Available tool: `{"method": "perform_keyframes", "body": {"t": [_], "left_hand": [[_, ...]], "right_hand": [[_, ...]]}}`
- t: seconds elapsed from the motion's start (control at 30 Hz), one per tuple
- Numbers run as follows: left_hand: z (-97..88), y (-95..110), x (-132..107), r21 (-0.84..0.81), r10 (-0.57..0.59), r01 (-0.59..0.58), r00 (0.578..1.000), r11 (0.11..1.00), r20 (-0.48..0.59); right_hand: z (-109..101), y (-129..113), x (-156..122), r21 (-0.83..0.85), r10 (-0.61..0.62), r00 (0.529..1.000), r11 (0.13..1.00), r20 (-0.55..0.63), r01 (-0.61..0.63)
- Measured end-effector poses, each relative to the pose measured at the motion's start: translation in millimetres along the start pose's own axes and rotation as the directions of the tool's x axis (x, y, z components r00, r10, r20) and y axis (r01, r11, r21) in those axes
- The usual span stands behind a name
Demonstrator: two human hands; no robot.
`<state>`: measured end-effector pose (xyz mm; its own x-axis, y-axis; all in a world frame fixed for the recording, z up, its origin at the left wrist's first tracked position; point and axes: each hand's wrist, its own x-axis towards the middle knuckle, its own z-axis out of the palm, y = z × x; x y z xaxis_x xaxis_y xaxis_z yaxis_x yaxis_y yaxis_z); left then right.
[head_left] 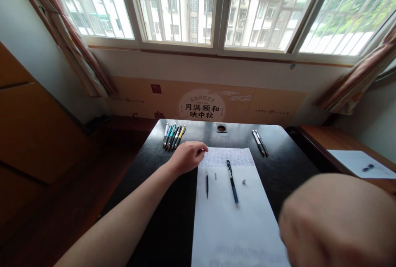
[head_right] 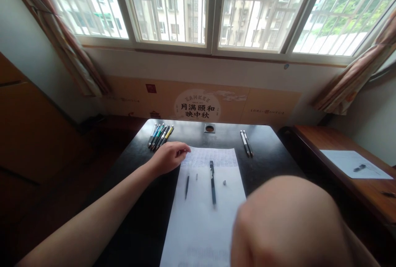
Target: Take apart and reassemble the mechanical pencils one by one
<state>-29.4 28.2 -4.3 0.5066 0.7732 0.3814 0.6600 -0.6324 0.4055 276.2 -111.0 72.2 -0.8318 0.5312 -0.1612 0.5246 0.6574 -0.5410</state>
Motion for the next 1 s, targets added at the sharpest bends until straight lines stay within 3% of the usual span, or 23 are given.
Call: {"method": "perform_keyframes", "body": {"t": [0.1,0.13,0.17,0.27,0.43,0.8,1.0], "left_hand": [[-6.4,7.6,-1.3,0.062,0.067,-0.072,0.995,0.995,0.07],[-8.9,10.7,-1.7,0.081,0.091,-0.1,0.99,0.992,0.103],[-11.2,13.7,-2.1,0.095,0.11,-0.124,0.984,0.988,0.138],[-16.8,20.3,-3.1,0.124,0.125,-0.155,0.967,0.98,0.221],[-20.1,19.4,-3.5,0.127,0.115,-0.158,0.948,0.979,0.298],[-19.8,13.0,-4.9,-0.067,0.161,-0.146,0.909,0.987,0.383],[-18.3,16.5,-6.0,-0.074,0.193,-0.178,0.892,0.981,0.409]], "right_hand": [[-26.0,15.7,64.3,0.009,-0.068,0.998,0.998,-0.002,0.068],[-29.6,21.8,83.9,-0.035,-0.03,0.996,0.999,-0.089,0.027],[-30.4,28.2,100.7,-0.074,0.002,0.987,0.997,-0.161,-0.014],[-21.6,47.1,130.7,-0.037,0.043,0.992,0.998,-0.117,-0.048],[-6.5,62.0,135.9,-0.112,0.044,0.986,0.992,-0.159,-0.062],[4.2,60.9,141.5,-0.194,-0.005,0.992,0.981,-0.127,-0.02],[-12.9,62.4,130.6,-0.162,0.002,0.995,0.987,-0.103,-0.019]]}}
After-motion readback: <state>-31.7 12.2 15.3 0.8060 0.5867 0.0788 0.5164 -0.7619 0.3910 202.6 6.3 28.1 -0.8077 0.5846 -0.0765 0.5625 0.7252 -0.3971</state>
